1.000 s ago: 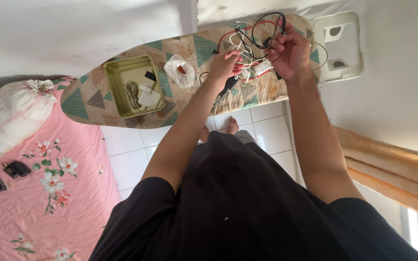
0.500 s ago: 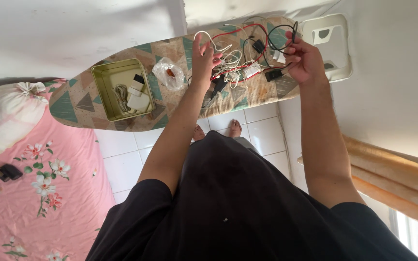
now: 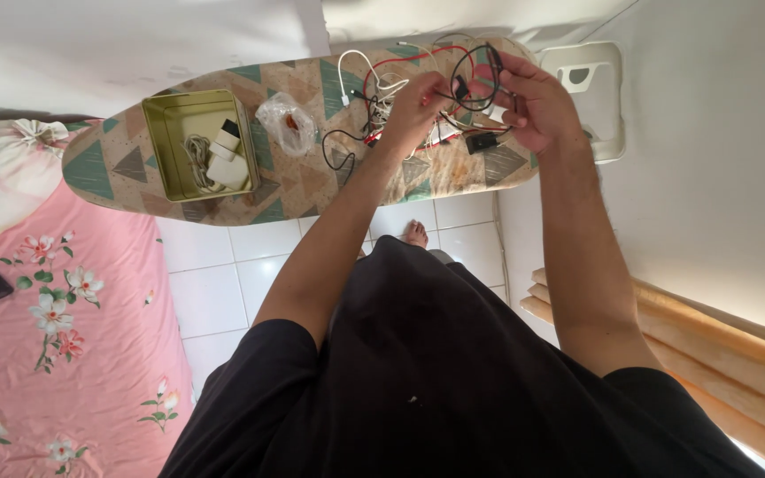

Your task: The person sorts through a pile of electronics on an ironing board, untangling various cables and power adapters by hand. They place several items into a metal tin and coil a red USB cable before setting it back down.

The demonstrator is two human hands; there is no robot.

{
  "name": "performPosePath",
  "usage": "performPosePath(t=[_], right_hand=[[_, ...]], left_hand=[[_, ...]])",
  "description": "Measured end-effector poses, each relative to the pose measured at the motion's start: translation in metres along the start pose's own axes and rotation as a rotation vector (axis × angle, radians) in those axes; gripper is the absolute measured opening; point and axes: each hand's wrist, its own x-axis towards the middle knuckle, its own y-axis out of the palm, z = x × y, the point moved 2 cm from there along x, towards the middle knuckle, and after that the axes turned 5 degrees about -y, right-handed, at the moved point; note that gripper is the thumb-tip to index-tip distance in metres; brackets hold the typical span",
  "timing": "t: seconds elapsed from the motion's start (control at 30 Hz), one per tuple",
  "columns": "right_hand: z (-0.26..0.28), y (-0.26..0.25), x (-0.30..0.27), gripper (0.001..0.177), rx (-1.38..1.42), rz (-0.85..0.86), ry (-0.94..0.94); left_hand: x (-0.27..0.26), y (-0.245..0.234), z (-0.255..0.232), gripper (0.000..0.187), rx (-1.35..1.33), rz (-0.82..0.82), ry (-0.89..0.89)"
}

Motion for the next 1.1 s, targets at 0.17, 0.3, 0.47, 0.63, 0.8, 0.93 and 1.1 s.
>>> performPosePath(t=[0.17,0.3,0.47,0.63,0.8,0.93,1.1], right_hand=[[0.014,-0.018,-0.007,0.026,-0.252,-0.114,-0.191],[0.013,-0.026,-0.01,0.024,-0.096,-0.147,-0.216],[0.013,-0.032,-0.007,0.003,0.374,-0.125,-0.108],[0.012,-0.065,0.001,0.034,0.449,-0.146,-0.163],[0.032,-0.078,-0.005,0.037,-0.067,-0.199,-0.369],[0.061,-0.082,-0.01,0.034,-0.126,-0.28,-0.48],[0.085,-0.094,-0.021,0.017,-0.013,-0.239,-0.576]], left_hand=[[-0.002,-0.024,-0.005,0.026,-0.198,-0.179,0.04],[-0.017,-0.039,-0.017,0.04,0.111,-0.357,-0.126],[-0.027,-0.055,-0.01,0.038,0.141,-0.484,-0.089],[-0.03,-0.081,0.0,0.033,-0.337,-0.444,-0.261],[-0.038,-0.109,-0.018,0.029,-0.146,-0.498,-0.272],[-0.038,-0.12,-0.009,0.032,-0.106,-0.593,-0.234],[-0.039,-0.115,0.009,0.015,0.003,-0.49,-0.254]])
